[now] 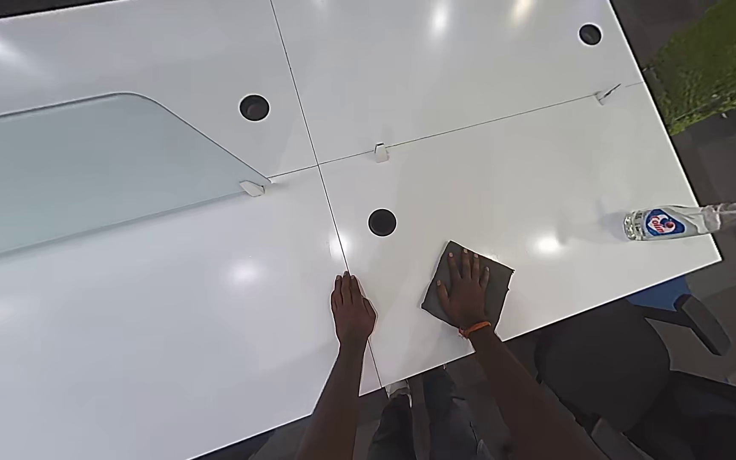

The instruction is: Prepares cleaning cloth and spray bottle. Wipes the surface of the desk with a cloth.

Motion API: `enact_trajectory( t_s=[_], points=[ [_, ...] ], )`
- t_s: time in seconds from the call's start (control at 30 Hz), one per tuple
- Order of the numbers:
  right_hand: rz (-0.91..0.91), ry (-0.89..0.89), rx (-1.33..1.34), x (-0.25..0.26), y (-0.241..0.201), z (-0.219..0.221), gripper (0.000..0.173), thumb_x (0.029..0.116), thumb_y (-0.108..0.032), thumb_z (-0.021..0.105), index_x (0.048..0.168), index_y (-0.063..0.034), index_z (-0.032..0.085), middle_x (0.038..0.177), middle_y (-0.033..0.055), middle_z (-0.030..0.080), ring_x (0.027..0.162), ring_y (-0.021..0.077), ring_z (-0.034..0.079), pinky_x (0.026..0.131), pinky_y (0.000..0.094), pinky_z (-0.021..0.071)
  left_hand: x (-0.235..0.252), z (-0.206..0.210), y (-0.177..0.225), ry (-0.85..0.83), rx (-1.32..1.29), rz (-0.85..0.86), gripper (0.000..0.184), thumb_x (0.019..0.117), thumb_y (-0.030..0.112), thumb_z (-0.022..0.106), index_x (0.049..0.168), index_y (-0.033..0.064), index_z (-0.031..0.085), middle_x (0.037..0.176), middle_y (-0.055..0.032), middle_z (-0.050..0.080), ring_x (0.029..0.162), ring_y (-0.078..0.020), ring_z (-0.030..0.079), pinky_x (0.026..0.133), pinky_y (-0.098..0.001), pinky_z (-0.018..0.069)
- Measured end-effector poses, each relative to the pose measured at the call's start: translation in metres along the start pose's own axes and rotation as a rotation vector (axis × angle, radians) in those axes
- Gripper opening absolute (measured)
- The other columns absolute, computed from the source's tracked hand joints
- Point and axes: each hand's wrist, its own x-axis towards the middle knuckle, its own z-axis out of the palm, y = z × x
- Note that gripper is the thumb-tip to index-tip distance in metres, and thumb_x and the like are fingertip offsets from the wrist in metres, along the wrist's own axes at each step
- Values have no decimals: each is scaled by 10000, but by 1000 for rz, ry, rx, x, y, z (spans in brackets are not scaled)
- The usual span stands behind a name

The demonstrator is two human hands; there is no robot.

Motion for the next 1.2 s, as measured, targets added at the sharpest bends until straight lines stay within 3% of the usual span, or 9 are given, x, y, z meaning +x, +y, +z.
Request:
enact_trajectory(
  t_s=[0.23, 0.4, 0.53, 0.67, 0.73, 0.83, 0.9, 1.03, 1.2],
  points=[
    [-159, 3, 26, 84, -18, -9, 703, 960, -654, 312, 1603, -371, 331, 1712, 44, 215, 1585, 333, 128, 1210, 699, 93, 1, -1, -2, 1, -8, 7, 592, 940, 230, 362, 1475, 18, 499, 1597, -143, 423, 1511, -355, 329, 1210, -491, 293],
    [-354, -103, 13, 125, -32, -19, 703, 957, -658, 308, 1606, -388, 314, 1719, 28, 194, 1592, 337, 73, 1208, 708, 64, -1, 0, -3, 14, -55, -8, 580, 940, 208, 354, 1462, 14, 514, 1580, -146, 448, 1505, -341, 347, 1220, -479, 288],
    [-537, -182, 34, 164, -43, -26, 697, 951, -675, 324, 1597, -412, 321, 1719, 11, 194, 1593, 324, 73, 1213, 699, 53, 3, -5, 1, 73, -93, -3, 513, 931, 143, 398, 1381, -18, 587, 1505, -184, 528, 1443, -365, 443, 1195, -477, 343],
    [-678, -225, 47, 202, -58, -30, 686, 953, -671, 356, 1595, -433, 312, 1728, -45, 150, 1601, 273, 23, 1229, 670, 34, 32, -23, 32, 71, -82, -104, 495, 915, 177, 428, 1342, 40, 639, 1399, -161, 610, 1312, -377, 548, 1119, -555, 388],
    [-681, -208, 64, 220, -65, -33, 674, 961, -663, 353, 1589, -421, 333, 1727, -59, 153, 1602, 253, 31, 1239, 649, 44, 59, -18, 52, 96, -68, -118, 538, 921, 201, 407, 1401, 39, 586, 1463, -174, 561, 1376, -386, 498, 1127, -592, 351],
    [-593, -124, 85, 243, -75, -31, 657, 978, -640, 333, 1587, -396, 351, 1722, -41, 180, 1598, 262, 77, 1237, 647, 87, 109, -4, 77, 76, -78, -182, 595, 950, 218, 352, 1488, -1, 479, 1580, -180, 437, 1499, -390, 341, 1193, -613, 250],
    [-493, -53, 106, 254, -83, -30, 663, 971, -614, 354, 1583, -359, 374, 1713, -15, 210, 1593, 276, 102, 1225, 661, 105, 134, 2, 91, 27, -69, -199, 615, 942, 194, 388, 1514, -29, 424, 1616, -203, 370, 1524, -406, 283, 1210, -611, 226],
    [-352, 1, 120, 281, -96, -32, 716, 960, -615, 349, 1617, -332, 309, 1722, 15, 174, 1594, 295, 80, 1213, 690, 89, 150, 20, 103, -3, -32, -197, 652, 958, 238, 367, 1550, -34, 355, 1638, -213, 321, 1543, -370, 254, 1233, -564, 210],
    [-322, 3, 120, 320, -112, -34, 710, 973, -605, 323, 1617, -306, 312, 1722, 27, 170, 1593, 309, 66, 1205, 705, 65, 147, 23, 96, 35, -52, -165, 634, 974, 270, 301, 1535, -10, 399, 1623, -183, 367, 1537, -348, 280, 1226, -536, 248]
  ],
)
